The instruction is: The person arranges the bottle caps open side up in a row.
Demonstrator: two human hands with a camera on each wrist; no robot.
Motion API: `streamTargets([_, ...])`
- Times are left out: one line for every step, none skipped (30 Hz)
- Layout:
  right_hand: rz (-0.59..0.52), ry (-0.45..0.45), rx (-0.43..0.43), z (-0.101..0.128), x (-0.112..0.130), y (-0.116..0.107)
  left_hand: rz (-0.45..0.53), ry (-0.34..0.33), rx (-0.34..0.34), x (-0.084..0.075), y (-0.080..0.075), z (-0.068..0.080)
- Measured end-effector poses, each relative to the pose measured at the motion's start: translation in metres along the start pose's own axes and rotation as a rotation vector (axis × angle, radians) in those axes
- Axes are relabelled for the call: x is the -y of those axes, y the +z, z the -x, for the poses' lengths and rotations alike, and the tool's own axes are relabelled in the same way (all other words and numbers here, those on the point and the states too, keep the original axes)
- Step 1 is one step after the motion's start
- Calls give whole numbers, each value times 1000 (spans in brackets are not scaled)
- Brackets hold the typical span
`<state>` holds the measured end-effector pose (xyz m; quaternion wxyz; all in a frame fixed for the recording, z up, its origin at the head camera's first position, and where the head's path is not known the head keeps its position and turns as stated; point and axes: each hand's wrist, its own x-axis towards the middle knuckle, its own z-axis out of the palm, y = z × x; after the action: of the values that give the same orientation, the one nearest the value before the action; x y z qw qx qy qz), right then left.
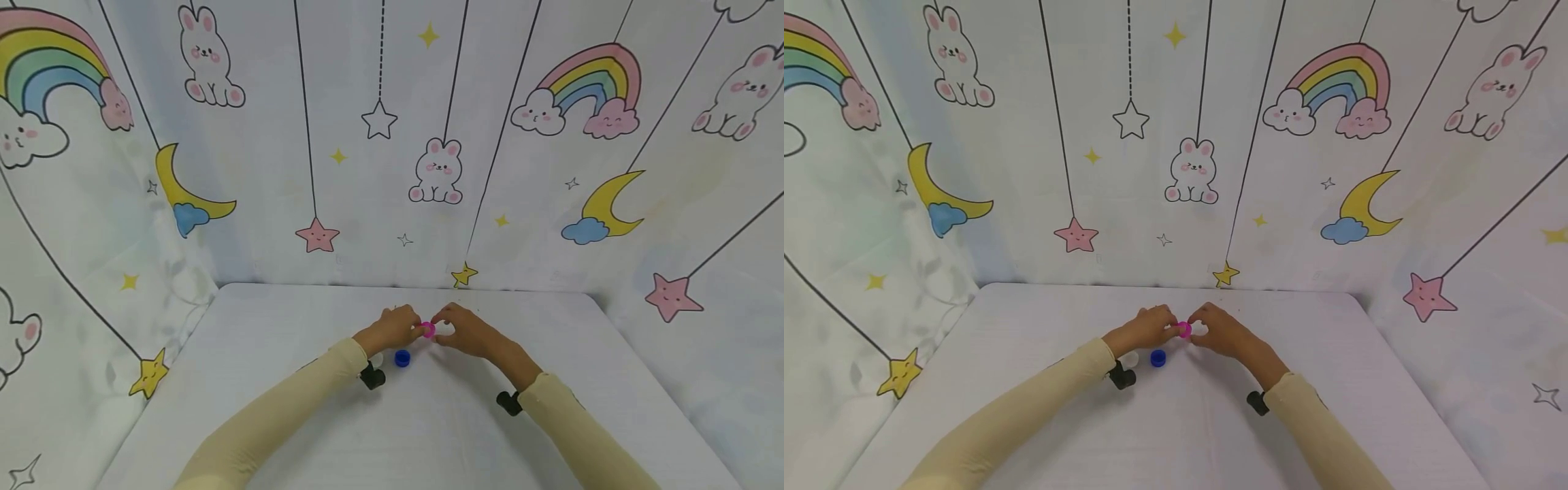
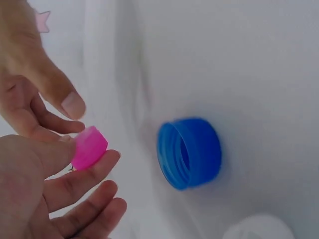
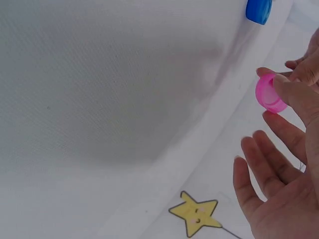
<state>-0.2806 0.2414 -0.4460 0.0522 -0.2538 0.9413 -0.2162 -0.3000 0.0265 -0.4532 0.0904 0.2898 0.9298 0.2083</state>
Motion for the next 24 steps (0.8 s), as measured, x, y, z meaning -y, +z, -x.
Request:
streamTargets([3, -3, -3, 0, 0, 0, 41, -14, 7, 0, -1, 0])
streamTargets([9, -6, -8, 0, 0, 1, 85, -26, 18, 0, -1, 0])
streamTargets([10, -6, -12, 0, 1, 1, 112, -37, 30, 1, -2, -1])
streamTargets([15, -7, -16, 0, 1, 1, 138, -44, 43, 1, -3, -1])
streamTargets([23, -10, -21, 0, 1, 2, 167, -51, 56, 2, -4, -1])
streamTargets([33, -16, -26, 0, 2, 2, 187, -53, 68, 3, -5, -1])
streamTargets([44, -22, -31, 0, 2, 3, 214, -58, 79, 4, -6, -1])
streamTargets([55, -28, -36, 0, 2, 3, 247, -62, 93, 5, -7, -1])
streamTargets([59, -31, -40, 0, 3, 4, 270, -68, 105, 6, -7, -1])
streamTargets([61, -33, -42, 0, 3, 4, 299, -73, 119, 8, -8, 0])
streamTargets([63, -34, -44, 0, 4, 5, 321, -78, 130, 9, -8, 0])
streamTargets([64, -39, -46, 0, 4, 5, 338, -83, 142, 9, -8, 1])
streamTargets([64, -42, -47, 0, 5, 5, 349, -90, 150, 11, -7, 1])
streamTargets([58, -44, -45, 1, 5, 5, 349, -90, 156, 12, -6, 1])
streamTargets([54, -43, -40, 1, 6, 5, 342, -85, 157, 12, -6, 1])
streamTargets([53, -42, -35, 1, 7, 5, 332, -79, 151, 13, -5, 1])
streamTargets([54, -40, -30, 1, 8, 5, 312, -69, 140, 13, -4, 2])
streamTargets([55, -39, -22, 2, 9, 5, 291, -58, 127, 13, -4, 2])
streamTargets([59, -33, -14, 2, 10, 5, 265, -44, 115, 13, -4, 2])
streamTargets([61, -24, -5, 2, 12, 4, 238, -26, 103, 13, -4, 3])
streamTargets([67, -18, 2, 2, 13, 4, 212, -13, 91, 12, -5, 3])
streamTargets([72, -13, 9, 2, 14, 4, 188, -8, 81, 12, -5, 4])
streamTargets([77, -10, 15, 2, 15, 4, 161, 0, 76, 11, -6, 4])
streamTargets([82, -7, 23, 2, 15, 3, 136, 4, 75, 10, -6, 4])
